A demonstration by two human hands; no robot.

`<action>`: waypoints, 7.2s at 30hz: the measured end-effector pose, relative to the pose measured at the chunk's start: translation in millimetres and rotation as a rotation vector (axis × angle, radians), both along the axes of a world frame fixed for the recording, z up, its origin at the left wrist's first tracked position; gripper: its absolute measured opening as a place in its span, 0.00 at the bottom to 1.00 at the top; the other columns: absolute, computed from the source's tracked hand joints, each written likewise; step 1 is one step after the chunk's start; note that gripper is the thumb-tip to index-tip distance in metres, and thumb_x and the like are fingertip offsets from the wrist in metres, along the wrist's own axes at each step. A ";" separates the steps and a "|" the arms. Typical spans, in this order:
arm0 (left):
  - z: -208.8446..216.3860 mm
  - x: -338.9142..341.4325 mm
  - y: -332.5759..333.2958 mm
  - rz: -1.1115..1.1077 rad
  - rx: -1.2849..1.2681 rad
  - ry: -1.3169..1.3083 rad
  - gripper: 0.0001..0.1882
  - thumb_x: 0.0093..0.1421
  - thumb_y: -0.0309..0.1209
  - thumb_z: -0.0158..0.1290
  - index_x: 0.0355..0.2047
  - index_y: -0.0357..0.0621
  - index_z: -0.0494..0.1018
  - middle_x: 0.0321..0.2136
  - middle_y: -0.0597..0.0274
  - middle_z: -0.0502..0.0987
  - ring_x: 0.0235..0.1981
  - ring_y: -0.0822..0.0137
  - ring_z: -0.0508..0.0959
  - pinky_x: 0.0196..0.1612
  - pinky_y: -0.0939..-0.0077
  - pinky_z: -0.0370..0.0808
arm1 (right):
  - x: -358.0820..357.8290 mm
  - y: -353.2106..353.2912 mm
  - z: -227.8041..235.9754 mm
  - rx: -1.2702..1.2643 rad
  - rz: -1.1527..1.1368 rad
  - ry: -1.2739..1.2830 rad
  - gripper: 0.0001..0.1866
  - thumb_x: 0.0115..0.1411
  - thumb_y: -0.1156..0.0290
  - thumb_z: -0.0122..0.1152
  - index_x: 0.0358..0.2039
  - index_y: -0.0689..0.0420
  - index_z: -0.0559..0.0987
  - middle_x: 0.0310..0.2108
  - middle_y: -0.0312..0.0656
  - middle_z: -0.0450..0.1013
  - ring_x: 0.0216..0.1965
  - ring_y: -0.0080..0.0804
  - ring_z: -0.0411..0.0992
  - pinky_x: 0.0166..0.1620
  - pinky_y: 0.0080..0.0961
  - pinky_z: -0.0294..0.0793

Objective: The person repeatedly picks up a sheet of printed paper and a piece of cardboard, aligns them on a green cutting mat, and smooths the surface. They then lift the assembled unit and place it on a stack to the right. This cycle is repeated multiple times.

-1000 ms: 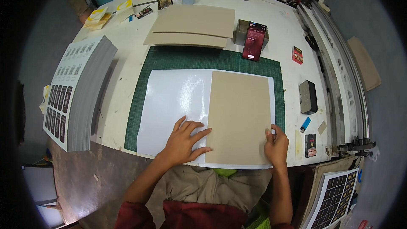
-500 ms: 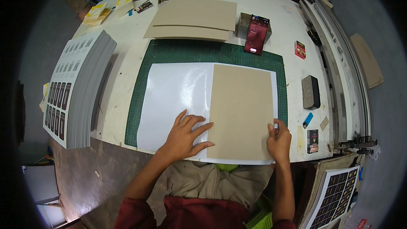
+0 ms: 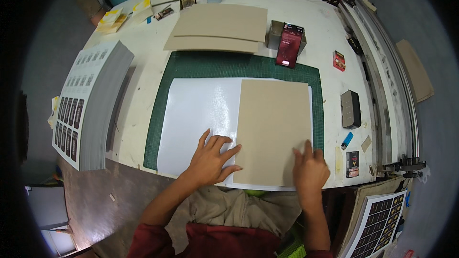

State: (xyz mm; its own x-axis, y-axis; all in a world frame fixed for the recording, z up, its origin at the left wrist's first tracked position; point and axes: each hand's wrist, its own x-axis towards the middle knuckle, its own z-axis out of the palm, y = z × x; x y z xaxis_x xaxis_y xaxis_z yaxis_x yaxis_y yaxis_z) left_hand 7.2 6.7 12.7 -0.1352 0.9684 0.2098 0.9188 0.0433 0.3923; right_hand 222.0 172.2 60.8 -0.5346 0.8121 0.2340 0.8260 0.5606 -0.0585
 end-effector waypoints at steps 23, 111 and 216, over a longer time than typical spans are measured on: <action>-52.4 72.7 -97.1 0.881 0.265 -0.055 0.52 0.54 0.46 0.63 0.71 0.47 0.44 0.69 0.28 0.36 0.70 0.30 0.36 0.65 0.28 0.37 | 2.4 -14.3 -39.6 -0.258 0.456 0.139 0.23 0.58 0.60 0.64 0.52 0.56 0.79 0.59 0.55 0.65 0.61 0.56 0.61 0.61 0.59 0.56; -27.0 -15.1 115.8 0.167 -0.087 -0.041 0.52 0.64 0.58 0.46 0.67 0.21 0.42 0.68 0.27 0.40 0.71 0.37 0.40 0.71 0.48 0.39 | 660.8 -52.9 -30.8 0.228 -1.471 -0.196 0.47 0.51 0.25 0.54 0.32 0.68 0.83 0.29 0.56 0.78 0.33 0.55 0.76 0.41 0.42 0.73; 141.0 131.5 318.8 0.063 0.012 -1.657 0.14 0.59 0.33 0.59 0.41 0.36 0.74 0.28 0.62 0.79 0.24 0.74 0.79 0.28 0.81 0.78 | 253.5 221.4 74.2 0.519 -0.050 0.047 0.29 0.44 0.77 0.66 0.51 0.58 0.75 0.47 0.49 0.73 0.51 0.46 0.72 0.59 0.45 0.63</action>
State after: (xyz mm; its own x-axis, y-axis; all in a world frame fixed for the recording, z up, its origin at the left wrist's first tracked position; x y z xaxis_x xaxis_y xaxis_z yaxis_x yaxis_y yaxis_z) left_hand 138.7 325.5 153.8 -0.2409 0.9526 -0.1856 -0.4725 0.0520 0.8798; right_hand 475.5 393.5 135.0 -0.4775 0.6069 0.6354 0.8555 0.4861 0.1786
